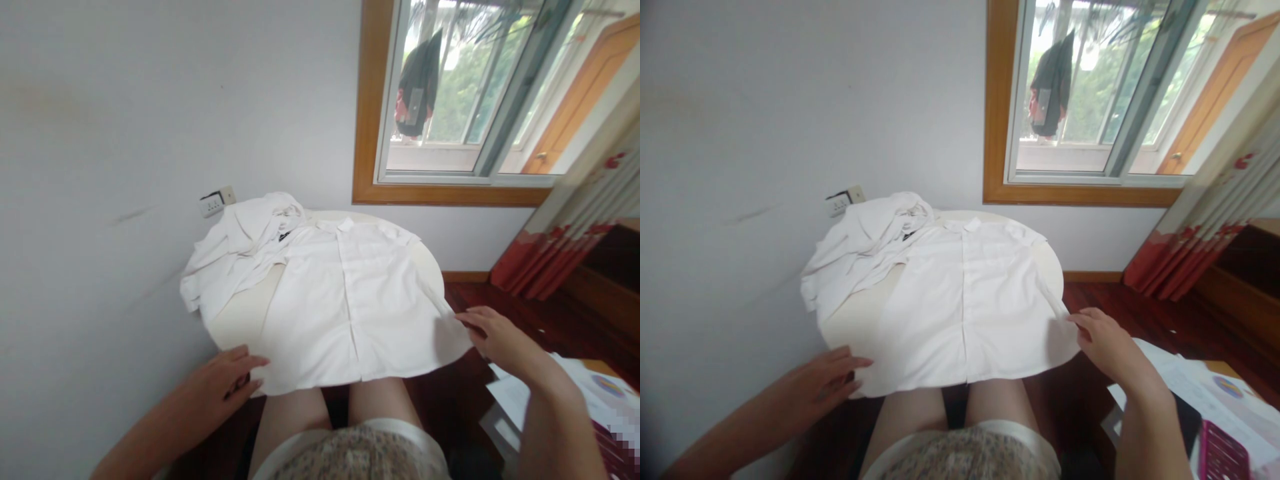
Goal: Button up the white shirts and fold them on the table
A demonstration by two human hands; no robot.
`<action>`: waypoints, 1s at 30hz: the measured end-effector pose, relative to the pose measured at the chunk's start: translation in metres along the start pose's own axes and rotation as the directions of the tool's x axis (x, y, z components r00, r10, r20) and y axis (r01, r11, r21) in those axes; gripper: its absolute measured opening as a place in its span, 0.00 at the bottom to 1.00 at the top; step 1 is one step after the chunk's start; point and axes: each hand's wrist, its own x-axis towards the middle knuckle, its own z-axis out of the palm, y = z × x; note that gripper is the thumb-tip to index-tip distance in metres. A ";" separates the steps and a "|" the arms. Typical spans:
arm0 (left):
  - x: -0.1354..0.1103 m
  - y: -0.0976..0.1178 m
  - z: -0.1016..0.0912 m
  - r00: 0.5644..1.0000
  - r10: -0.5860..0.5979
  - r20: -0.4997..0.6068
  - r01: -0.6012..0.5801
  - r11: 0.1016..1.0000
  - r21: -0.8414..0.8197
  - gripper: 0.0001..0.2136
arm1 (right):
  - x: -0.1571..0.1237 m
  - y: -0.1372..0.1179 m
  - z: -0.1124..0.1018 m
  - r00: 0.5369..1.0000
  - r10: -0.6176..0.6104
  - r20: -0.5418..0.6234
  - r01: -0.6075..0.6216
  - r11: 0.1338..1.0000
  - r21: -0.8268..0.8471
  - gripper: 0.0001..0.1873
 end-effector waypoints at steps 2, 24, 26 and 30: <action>0.028 0.011 -0.010 0.993 0.121 -0.008 -0.121 0.993 -0.011 0.13 | 0.025 -0.022 -0.007 0.993 -0.093 -0.076 0.088 0.994 -0.072 0.18; 0.149 0.020 0.091 0.951 0.270 0.148 -0.282 0.958 0.060 0.30 | 0.104 -0.141 0.092 0.951 -0.184 0.247 0.196 0.980 -0.024 0.37; 0.148 0.022 0.087 0.937 0.335 0.103 -0.341 0.938 0.053 0.27 | 0.107 -0.141 0.094 0.953 -0.184 0.242 0.197 0.980 -0.031 0.36; 0.138 0.039 0.078 0.818 0.574 0.026 -0.573 0.819 -0.040 0.16 | 0.108 -0.140 0.096 0.954 -0.188 0.233 0.203 0.978 -0.040 0.36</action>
